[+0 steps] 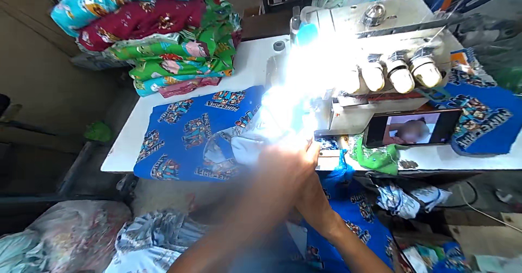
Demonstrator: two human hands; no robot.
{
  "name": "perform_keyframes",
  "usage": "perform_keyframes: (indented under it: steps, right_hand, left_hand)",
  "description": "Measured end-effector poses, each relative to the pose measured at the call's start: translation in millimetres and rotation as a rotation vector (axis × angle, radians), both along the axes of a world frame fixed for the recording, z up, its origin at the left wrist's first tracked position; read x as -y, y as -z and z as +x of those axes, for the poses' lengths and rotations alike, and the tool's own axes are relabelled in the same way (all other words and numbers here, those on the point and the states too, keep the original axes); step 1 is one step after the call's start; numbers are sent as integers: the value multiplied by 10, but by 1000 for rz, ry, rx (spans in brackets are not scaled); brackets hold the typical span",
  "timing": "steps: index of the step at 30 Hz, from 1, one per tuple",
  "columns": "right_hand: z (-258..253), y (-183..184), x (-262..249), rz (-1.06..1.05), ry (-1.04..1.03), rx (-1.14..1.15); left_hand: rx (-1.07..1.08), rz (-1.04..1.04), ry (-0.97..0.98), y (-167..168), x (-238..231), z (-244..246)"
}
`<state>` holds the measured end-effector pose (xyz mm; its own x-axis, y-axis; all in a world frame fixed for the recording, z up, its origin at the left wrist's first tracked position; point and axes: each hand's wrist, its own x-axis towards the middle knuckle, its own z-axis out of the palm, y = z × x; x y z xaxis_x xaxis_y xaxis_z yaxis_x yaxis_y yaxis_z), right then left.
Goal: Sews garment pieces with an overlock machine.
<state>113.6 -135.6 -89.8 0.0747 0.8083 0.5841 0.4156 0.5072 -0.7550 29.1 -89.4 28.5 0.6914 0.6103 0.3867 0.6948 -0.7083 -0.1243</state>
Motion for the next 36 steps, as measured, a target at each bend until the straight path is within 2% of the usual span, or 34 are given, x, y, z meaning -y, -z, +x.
perform_keyframes:
  steps: [9,16,21,29,32,36]
  right_hand:
    - [-39,18,41,-123,-91,26]
    - [182,119,111,-168,-156,1]
    - [349,81,79,-168,-117,-21]
    - [402,-96,-21,-152,-26,-69]
    - [343,-196,-89,-176,-16,-152]
    - [89,-352,-270,-199,-127,-259]
  left_hand:
    - [-55,18,-26,-49,-377,103]
    - [-57,-83,49,-232,-496,-161]
    - [-11,-230,65,-482,-678,-472]
    - [108,-345,109,-616,-892,-650]
    - [129,-336,116,-655,-875,-609]
    - [121,-208,201,-708,-682,-454]
